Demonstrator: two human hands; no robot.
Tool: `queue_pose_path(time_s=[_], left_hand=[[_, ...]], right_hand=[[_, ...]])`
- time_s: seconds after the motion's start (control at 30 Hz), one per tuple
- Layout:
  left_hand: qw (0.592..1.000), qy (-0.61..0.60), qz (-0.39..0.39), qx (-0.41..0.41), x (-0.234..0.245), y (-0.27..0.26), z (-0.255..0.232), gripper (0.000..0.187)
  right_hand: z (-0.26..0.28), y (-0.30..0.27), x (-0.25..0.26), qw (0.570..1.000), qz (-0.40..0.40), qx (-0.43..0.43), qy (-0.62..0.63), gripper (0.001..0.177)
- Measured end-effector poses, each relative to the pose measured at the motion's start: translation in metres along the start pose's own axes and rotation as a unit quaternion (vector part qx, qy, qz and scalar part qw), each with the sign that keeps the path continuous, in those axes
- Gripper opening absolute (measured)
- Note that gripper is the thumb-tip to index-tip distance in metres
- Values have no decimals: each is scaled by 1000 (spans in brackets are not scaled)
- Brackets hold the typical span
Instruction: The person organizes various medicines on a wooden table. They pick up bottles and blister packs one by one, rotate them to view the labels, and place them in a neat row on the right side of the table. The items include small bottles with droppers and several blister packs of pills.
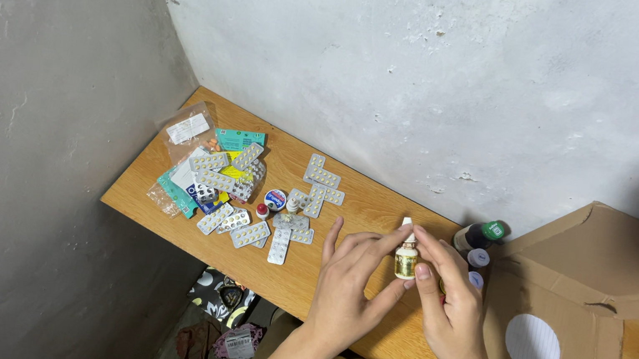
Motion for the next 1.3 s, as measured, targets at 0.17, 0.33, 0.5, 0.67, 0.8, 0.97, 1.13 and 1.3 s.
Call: queue_pose_path(time_s=[0.17,0.33,0.5,0.67,0.8,0.97,1.13,1.3], left_hand=[[1000,-4,-5,8,-3,-1,-3,55],[1000,13,-14,11,-3,5,-5,53],[1000,21,-18,3,-3,7,-8,53],[1000,10,-14,5,-4,9,-10,54],[1000,26,-8,-9,-4,11,-11,52],[1000,13,5,-8,-8,10,-13,52],[1000,-11,16,1,-11,11,-13,57],[1000,-9,-6,4,-7,13,-13,58]], right_hand=[[-1,-9,3,1000,3,23,2,47],[2,-11,1,999,-19,37,-21,49],[4,-14,2,996,-69,46,-45,47],[-2,-20,2,996,-84,10,-18,52],[-6,-20,4,995,-102,-10,-8,52],[-10,-22,6,993,-116,-18,22,44],[-13,-21,6,992,-110,-29,58,38],[1,-20,4,992,-91,82,-17,42]])
Point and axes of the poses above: each hand's wrist, its own y-axis towards the middle knuckle, its own x-axis out of the back of the hand, z = x × y, the point moved 5 cm from there along y, towards the middle knuckle, and after that the axes turned 6 degrees about -z, right-handed, at the moved point
